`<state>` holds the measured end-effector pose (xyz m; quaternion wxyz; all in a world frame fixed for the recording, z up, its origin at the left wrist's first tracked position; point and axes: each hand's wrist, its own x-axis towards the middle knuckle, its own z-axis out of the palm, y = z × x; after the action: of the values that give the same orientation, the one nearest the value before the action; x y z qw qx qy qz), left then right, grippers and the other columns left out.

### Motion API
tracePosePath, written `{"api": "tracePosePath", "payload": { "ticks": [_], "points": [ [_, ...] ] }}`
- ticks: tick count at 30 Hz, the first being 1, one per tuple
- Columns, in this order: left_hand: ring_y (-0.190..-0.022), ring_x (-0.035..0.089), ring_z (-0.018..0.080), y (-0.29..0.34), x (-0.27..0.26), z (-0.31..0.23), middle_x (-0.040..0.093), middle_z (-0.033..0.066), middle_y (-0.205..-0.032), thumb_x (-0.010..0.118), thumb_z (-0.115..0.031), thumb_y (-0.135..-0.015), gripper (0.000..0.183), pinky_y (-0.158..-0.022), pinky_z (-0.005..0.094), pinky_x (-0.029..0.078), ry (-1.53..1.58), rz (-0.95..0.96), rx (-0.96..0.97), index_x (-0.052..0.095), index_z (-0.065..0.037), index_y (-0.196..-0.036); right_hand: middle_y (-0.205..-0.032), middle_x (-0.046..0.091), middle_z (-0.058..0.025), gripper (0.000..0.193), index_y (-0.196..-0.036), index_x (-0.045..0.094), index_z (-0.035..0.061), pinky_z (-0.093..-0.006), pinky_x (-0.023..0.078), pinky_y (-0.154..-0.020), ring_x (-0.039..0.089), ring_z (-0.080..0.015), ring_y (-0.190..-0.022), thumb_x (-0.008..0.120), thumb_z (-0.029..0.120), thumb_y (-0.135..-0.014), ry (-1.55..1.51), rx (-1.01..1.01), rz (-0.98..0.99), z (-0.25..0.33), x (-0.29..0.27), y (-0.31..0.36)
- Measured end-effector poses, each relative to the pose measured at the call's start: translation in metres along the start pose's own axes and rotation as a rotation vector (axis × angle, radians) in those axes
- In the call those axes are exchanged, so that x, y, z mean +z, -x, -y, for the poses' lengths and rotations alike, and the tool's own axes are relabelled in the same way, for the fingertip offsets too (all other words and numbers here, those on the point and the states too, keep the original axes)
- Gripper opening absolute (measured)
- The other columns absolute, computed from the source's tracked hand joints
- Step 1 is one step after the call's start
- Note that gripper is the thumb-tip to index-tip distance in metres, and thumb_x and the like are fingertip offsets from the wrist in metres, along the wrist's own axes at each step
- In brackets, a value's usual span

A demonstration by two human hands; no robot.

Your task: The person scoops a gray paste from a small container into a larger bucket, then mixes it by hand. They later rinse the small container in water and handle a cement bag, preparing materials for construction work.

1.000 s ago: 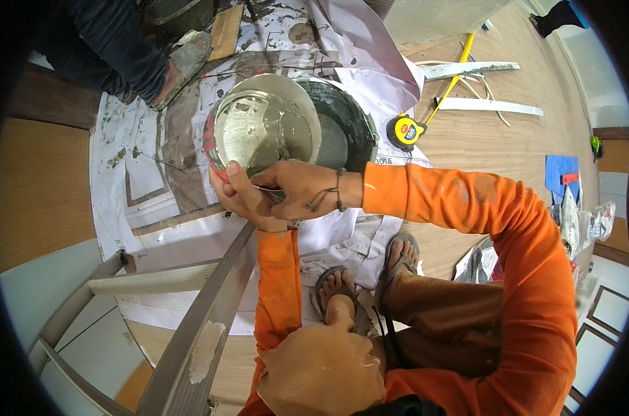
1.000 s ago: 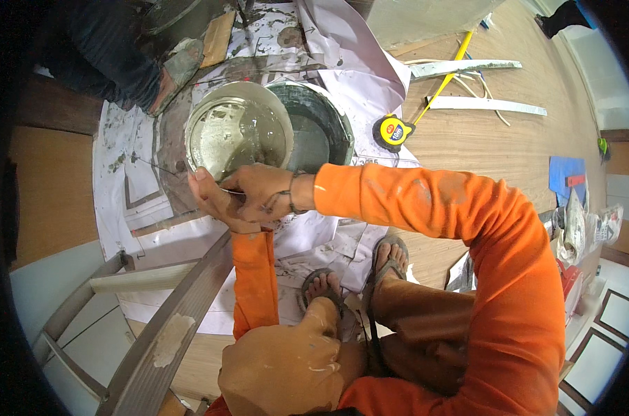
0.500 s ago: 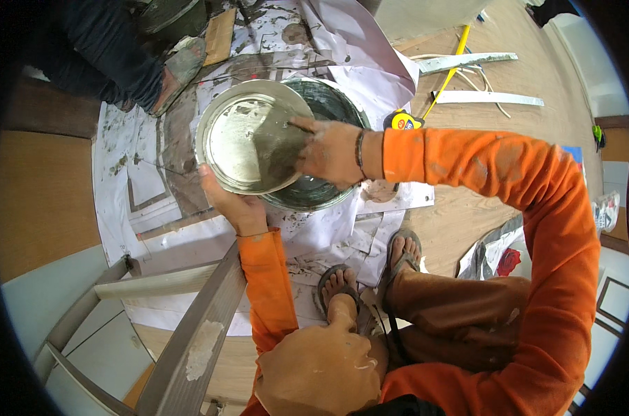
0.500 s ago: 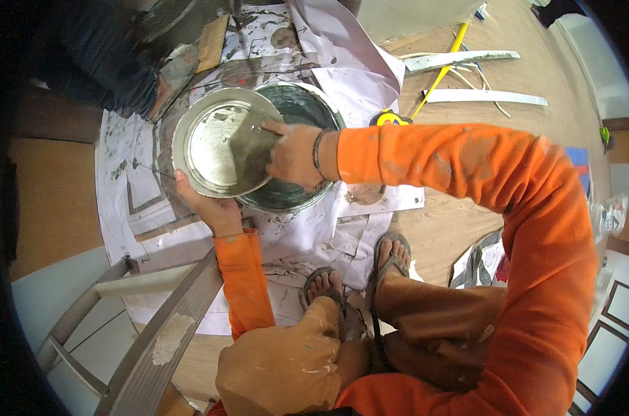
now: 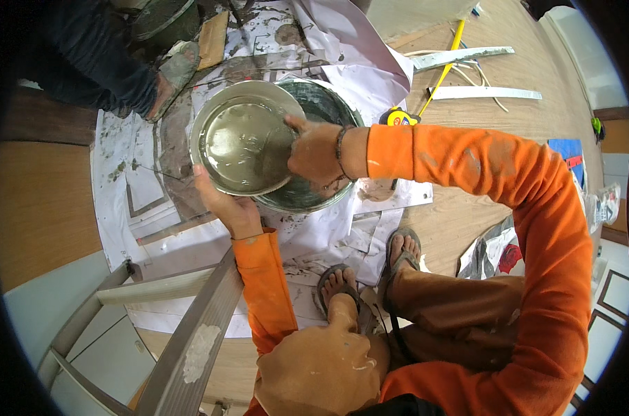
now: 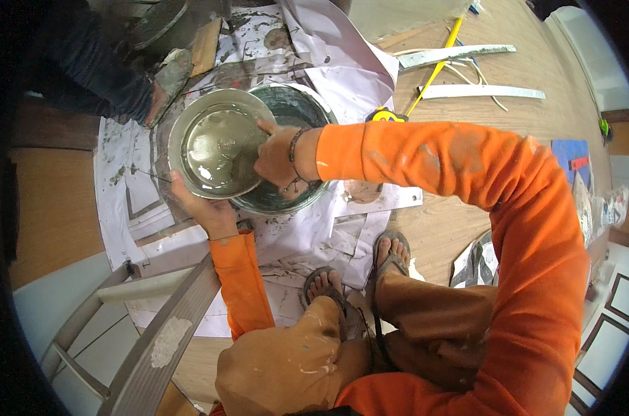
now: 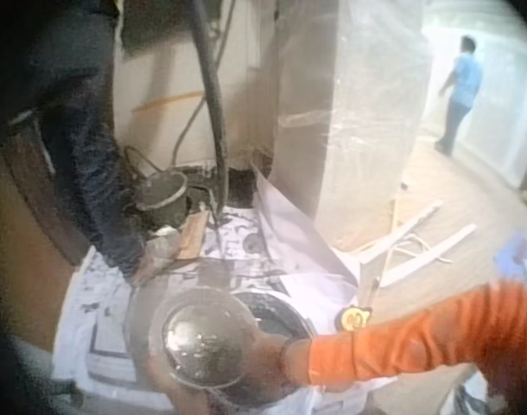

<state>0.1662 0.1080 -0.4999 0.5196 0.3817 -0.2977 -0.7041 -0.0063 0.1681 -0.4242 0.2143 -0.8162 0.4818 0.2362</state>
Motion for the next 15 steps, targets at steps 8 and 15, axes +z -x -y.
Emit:
{"api": "tracePosePath", "payload": {
  "ticks": [8, 15],
  "points": [
    [-0.116, 0.058, 0.0246, 0.003, 0.005, 0.004, 0.058, 0.0143, -0.127, 0.048, -0.041, -0.098, 0.055, -0.098, 0.0388, 0.047, 0.002, 0.068, -0.011, 0.05, 0.002, -0.132, -0.146, 0.043, -0.0254, 0.056, -0.144, 0.038, -0.0003, -0.0533, 0.029, -0.114, 0.038, -0.0369, -0.139, 0.042, 0.031, -0.098, -0.374, -0.191, -0.771, -0.003, 0.047, -0.063],
    [-0.116, 0.058, 0.0251, 0.003, 0.001, 0.002, 0.057, 0.0164, -0.128, 0.049, -0.041, -0.098, 0.056, -0.098, 0.0382, 0.048, 0.048, 0.019, 0.029, 0.049, 0.005, -0.131, -0.155, 0.016, -0.0345, 0.082, -0.148, 0.021, -0.0096, -0.0493, 0.027, -0.116, 0.03, -0.0523, -0.138, 0.045, 0.048, -0.095, -0.458, 0.09, -1.016, -0.001, 0.054, -0.09]
  ]
}}
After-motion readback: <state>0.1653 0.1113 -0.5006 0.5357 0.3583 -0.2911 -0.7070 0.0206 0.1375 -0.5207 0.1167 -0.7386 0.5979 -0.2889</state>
